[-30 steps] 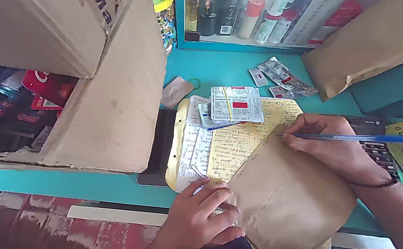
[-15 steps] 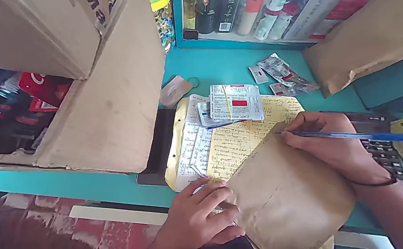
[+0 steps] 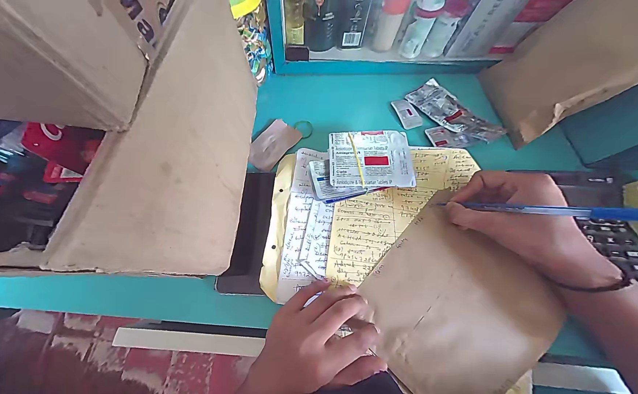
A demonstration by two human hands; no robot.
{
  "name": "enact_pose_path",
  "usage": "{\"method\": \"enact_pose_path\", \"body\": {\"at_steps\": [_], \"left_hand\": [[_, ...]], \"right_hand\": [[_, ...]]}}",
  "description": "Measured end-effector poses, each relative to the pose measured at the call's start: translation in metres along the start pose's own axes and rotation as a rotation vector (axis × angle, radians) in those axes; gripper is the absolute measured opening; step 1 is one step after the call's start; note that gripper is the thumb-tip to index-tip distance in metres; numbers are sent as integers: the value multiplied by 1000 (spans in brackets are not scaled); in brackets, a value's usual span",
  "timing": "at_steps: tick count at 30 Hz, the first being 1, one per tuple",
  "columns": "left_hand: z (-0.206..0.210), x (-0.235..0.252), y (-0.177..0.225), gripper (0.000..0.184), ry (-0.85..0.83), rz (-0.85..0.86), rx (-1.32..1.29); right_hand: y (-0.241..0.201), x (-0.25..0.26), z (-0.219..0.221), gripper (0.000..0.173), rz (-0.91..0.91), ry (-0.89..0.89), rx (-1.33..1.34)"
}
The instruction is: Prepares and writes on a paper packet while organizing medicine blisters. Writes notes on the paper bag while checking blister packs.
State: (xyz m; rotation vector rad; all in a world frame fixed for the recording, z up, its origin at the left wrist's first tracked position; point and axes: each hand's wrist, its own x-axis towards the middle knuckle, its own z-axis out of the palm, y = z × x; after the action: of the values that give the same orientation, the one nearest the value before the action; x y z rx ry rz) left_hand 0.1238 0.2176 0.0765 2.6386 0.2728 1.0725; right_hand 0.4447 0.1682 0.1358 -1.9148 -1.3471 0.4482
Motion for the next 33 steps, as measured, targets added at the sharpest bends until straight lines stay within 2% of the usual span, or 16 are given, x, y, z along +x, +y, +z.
{"method": "enact_pose_path", "body": {"at_steps": [15, 33], "left_hand": [[0, 1, -1, 32, 12, 5, -2], [0, 0, 0, 33, 8, -1, 7]], "right_hand": [[-4, 1, 2, 15, 55, 49, -2], [-3, -2, 2, 13, 39, 79, -72]]}}
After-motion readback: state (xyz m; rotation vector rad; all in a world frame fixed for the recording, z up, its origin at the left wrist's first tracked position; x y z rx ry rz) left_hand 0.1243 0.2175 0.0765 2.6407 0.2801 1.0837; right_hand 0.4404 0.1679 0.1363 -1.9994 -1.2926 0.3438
